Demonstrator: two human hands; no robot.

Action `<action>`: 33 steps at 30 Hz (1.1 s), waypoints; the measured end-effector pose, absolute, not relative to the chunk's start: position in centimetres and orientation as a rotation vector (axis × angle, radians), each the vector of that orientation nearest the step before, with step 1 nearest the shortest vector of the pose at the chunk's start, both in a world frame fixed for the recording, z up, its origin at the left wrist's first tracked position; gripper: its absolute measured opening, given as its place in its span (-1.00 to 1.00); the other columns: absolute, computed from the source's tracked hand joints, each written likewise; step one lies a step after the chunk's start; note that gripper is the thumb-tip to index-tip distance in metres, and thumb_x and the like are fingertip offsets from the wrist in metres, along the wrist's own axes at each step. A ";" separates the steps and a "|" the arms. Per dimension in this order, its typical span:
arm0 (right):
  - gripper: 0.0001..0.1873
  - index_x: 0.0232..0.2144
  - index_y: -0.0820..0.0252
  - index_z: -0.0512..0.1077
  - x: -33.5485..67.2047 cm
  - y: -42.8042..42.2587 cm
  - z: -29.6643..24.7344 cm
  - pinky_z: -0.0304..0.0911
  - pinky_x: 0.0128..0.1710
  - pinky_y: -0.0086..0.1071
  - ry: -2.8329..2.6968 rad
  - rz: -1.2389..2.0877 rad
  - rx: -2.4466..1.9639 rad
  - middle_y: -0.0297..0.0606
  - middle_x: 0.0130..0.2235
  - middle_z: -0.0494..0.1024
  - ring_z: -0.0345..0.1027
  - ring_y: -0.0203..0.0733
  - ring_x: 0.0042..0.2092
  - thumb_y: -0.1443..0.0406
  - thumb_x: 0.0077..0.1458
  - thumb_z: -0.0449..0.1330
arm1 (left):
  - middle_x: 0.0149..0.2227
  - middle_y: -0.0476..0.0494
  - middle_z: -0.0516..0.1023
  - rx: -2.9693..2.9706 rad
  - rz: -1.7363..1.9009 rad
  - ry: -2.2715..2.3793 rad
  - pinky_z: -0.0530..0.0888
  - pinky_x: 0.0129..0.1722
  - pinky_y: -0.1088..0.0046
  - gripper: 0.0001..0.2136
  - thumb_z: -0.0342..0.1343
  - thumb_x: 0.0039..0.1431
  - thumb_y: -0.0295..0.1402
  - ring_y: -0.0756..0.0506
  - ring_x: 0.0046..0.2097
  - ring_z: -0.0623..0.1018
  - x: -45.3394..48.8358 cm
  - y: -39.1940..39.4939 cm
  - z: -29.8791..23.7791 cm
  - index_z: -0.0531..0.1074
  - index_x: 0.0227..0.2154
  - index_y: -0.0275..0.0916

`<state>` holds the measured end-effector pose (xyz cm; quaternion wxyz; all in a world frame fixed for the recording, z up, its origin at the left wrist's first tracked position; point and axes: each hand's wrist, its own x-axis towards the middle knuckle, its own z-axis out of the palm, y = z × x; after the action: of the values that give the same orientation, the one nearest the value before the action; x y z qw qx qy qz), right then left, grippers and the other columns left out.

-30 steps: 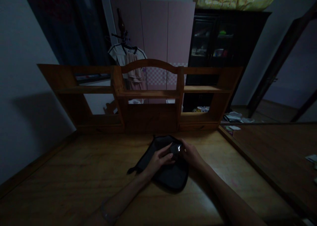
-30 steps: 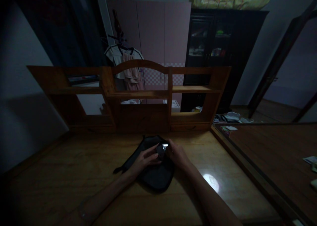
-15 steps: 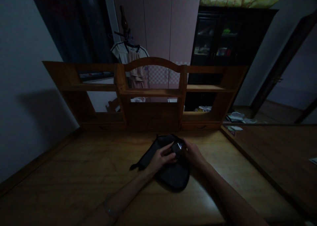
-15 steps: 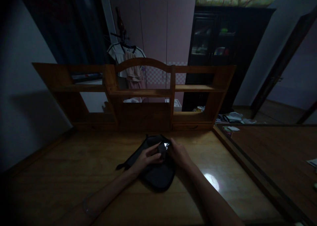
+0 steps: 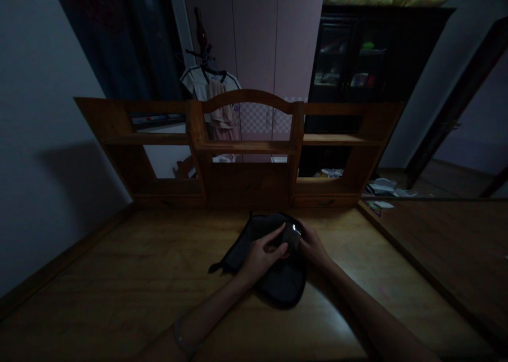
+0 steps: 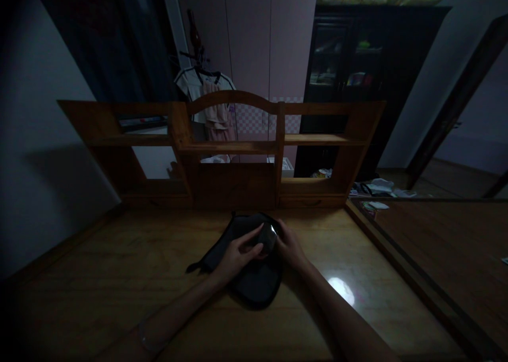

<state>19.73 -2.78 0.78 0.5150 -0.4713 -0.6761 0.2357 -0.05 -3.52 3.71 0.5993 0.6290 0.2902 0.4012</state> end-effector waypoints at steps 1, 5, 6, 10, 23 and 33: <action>-0.64 0.01 0.15 0.35 19.6 -2.8 0.8 0.30 -0.05 -0.21 -1.617 0.578 -1.121 -0.19 -0.07 0.51 0.38 -0.06 -0.07 0.25 0.14 0.08 | 0.00 -0.11 0.52 1.451 0.931 0.666 0.55 -0.13 0.28 -0.43 0.21 0.09 -0.19 -0.18 -0.19 0.61 0.0 -3.5 3.7 0.27 0.17 -0.10; -0.66 -0.03 0.15 0.38 19.1 -2.7 1.1 0.32 -0.08 -0.24 -1.592 0.638 -1.066 -0.21 -0.12 0.53 0.40 -0.11 -0.13 0.25 0.12 0.10 | 0.20 -0.13 0.30 1.444 0.967 0.615 0.56 -0.18 0.30 -0.47 0.22 0.07 -0.21 -0.15 -0.19 0.60 -0.1 -3.5 3.8 0.31 0.14 -0.06; -0.66 -0.04 0.15 0.38 19.0 -2.7 1.2 0.33 -0.10 -0.26 -1.582 0.649 -1.054 -0.21 -0.12 0.53 0.40 -0.11 -0.14 0.25 0.11 0.11 | 0.23 -0.13 0.25 1.457 0.976 0.605 0.57 -0.19 0.31 -0.48 0.22 0.08 -0.22 -0.14 -0.20 0.59 -0.1 -3.5 3.8 0.32 0.13 -0.05; -0.64 -0.05 0.15 0.38 19.0 -2.5 1.0 0.34 -0.12 -0.29 -1.543 0.702 -1.011 -0.21 -0.11 0.52 0.39 -0.11 -0.13 0.25 0.07 0.13 | 0.28 -0.14 0.14 1.526 0.982 0.595 0.54 -0.19 0.36 -0.50 0.21 0.08 -0.26 -0.07 -0.26 0.58 -0.3 -3.6 4.0 0.33 0.12 0.00; -0.67 -0.07 0.16 0.39 18.9 -2.6 0.9 0.33 -0.13 -0.33 -1.518 0.709 -1.012 -0.25 -0.14 0.52 0.39 -0.13 -0.13 0.26 0.08 0.13 | 0.25 -0.14 0.18 1.641 0.998 0.623 0.52 -0.18 0.41 -0.52 0.17 0.12 -0.26 -0.09 -0.20 0.55 -0.4 -3.6 4.2 0.31 0.14 -0.02; -0.62 0.03 0.16 0.33 19.0 -3.3 1.4 0.33 -0.23 -0.36 -1.710 0.518 -1.131 -0.24 -0.19 0.55 0.43 -0.16 -0.23 0.31 0.13 0.08 | 0.18 -0.23 0.28 1.440 0.967 0.593 0.58 -0.29 0.37 -0.44 0.21 0.09 -0.20 -0.08 -0.27 0.57 0.0 -2.9 3.2 0.24 0.16 -0.10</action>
<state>19.05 -3.26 1.38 0.4913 -0.4658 -0.7044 0.2134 -0.02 -2.88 3.20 0.6085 0.6234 0.2568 0.4186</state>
